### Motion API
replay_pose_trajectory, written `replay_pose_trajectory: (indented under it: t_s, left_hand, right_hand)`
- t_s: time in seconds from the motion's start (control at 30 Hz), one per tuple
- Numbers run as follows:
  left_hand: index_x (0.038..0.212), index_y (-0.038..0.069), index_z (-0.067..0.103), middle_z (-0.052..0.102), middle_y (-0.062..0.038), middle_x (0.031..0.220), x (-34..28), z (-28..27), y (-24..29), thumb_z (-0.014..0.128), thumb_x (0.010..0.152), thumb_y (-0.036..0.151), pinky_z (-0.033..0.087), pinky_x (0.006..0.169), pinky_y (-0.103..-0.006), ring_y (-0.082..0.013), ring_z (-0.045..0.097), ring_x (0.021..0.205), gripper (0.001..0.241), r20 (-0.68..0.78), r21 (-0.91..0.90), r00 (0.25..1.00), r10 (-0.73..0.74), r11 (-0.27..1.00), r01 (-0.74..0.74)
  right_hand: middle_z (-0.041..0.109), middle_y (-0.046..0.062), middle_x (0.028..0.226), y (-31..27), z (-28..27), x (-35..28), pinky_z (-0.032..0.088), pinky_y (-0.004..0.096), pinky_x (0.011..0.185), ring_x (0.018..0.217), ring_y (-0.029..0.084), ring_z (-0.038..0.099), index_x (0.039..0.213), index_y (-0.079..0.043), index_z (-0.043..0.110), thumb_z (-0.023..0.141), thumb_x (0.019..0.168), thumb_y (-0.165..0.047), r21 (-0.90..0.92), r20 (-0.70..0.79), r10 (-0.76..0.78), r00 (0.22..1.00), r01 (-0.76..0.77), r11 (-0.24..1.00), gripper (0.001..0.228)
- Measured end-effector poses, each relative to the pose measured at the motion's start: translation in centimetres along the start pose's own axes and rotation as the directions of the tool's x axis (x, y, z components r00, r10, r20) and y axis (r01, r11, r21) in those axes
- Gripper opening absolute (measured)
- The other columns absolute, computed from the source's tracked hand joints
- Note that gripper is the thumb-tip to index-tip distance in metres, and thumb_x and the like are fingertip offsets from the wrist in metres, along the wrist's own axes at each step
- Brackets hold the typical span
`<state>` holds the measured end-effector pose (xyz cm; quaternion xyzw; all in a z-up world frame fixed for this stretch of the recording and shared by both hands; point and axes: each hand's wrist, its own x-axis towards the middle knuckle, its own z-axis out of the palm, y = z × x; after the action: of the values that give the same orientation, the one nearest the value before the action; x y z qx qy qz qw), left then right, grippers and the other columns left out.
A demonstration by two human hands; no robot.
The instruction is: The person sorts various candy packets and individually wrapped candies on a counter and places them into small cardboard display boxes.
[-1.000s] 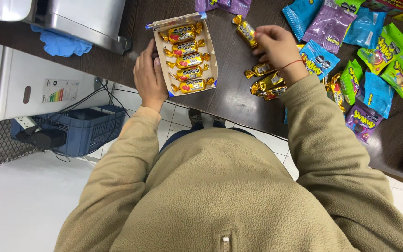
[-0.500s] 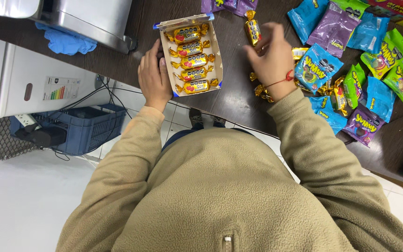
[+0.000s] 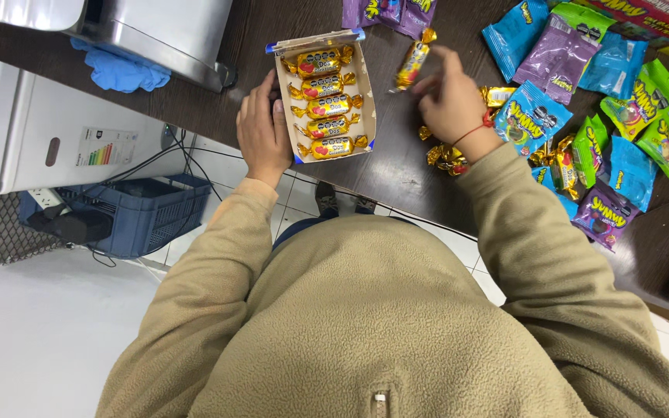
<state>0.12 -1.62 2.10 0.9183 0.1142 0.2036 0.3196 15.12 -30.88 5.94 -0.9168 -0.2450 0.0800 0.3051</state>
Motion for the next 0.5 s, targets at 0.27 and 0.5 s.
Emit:
replay_pose_trajectory:
  t_s: [0.27, 0.5]
  left_hand:
    - [0.147, 0.011, 0.048, 0.067, -0.009, 0.126, 0.1, -0.4, 0.4, 0.019, 0.113, 0.049, 0.045, 0.089, -0.0422, -0.0266, 0.061, 0.111, 0.059, 0.001, -0.007, 1.0, 0.021, 1.0, -0.021]
    - [0.147, 0.011, 0.049, 0.066, -0.009, 0.13, 0.0, -0.3, 0.0, 0.023, 0.112, 0.046, 0.046, 0.092, -0.0434, -0.0269, 0.061, 0.115, 0.055, 0.005, -0.005, 1.0, -0.007, 1.0, 0.007]
  right_hand:
    - [0.057, 0.017, 0.149, -0.3, -1.2, 2.7, 0.048, 0.056, 0.079, 0.123, 0.04, 0.052, 0.15, -0.003, 0.052, 0.055, 0.07, 0.015, -0.304, 0.012, -0.342, 0.94, 0.329, 0.894, 0.083]
    - [0.07, 0.016, 0.116, 2.0, -0.1, 2.2, 0.035, 0.055, 0.105, 0.113, 0.036, 0.058, 0.147, -0.008, 0.059, 0.084, 0.081, -0.028, -0.435, 0.012, -0.343, 0.939, 0.314, 0.844, 0.073]
